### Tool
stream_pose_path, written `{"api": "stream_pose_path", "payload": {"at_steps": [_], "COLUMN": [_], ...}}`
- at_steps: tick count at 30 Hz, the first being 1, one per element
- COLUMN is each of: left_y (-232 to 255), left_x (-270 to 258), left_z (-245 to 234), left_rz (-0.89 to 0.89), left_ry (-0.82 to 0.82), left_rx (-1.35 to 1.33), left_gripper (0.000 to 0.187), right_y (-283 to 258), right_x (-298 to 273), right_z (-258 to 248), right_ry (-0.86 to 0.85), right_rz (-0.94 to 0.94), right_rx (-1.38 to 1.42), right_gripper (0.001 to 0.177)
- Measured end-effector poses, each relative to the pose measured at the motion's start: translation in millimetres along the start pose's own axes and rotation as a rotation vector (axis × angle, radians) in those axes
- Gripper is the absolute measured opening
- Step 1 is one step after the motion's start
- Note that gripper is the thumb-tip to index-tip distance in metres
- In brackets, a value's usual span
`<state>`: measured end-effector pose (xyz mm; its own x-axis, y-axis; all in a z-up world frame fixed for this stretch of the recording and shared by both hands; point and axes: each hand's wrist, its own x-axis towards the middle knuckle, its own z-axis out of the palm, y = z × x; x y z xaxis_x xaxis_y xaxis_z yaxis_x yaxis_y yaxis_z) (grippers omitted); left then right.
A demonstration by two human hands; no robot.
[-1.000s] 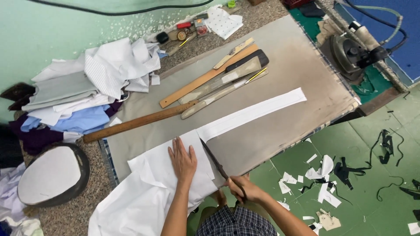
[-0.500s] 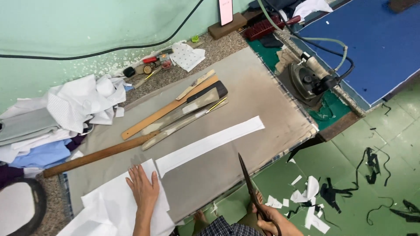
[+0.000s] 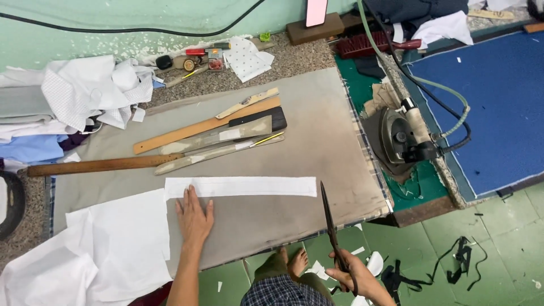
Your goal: The person marks a white fabric piece using a pencil and a wooden ruler, then cuts the fabric along the marked lines using large shears. The person handles the fabric and tools on a cluttered work table.
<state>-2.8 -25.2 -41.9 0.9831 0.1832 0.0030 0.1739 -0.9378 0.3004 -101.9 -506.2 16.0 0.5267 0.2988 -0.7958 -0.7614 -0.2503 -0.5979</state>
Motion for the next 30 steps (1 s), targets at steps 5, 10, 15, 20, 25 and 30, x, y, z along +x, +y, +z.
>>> {"api": "stream_pose_path", "payload": {"at_steps": [5,10,15,20,25,30], "left_y": [-13.7,-14.5,-2.4,66.4,189.0,292.6], "left_x": [12.5,15.9,7.8,-23.9,-63.3,-86.1], "left_z": [1.2,6.1,5.2,21.4,82.7,112.5], "left_rz": [0.061,0.031,0.004,-0.202,-0.414,-0.634], "left_ry": [0.122,0.192,0.299,0.22,0.246,0.244], "left_rx": [-0.006,-0.008,0.112,0.15,0.609,0.191], "left_gripper": [0.075,0.082,0.076,0.071,0.077,0.078], "right_y": [-28.2,-75.4,-103.2,-158.0,-198.4,-220.8], "right_x": [29.8,46.7,74.5,110.1,153.6,168.6], "right_z": [-8.5,-19.8,-44.5,-74.3,-113.1,-127.2], "right_ry": [0.043,0.037,0.019,-0.06,-0.132,-0.267], "right_rz": [0.1,0.127,-0.025,0.007,-0.087,-0.158], "right_rx": [-0.058,-0.17,-0.493,-0.649,-1.171,-1.26], "right_gripper": [0.048,0.044,0.045,0.046,0.047,0.062]}}
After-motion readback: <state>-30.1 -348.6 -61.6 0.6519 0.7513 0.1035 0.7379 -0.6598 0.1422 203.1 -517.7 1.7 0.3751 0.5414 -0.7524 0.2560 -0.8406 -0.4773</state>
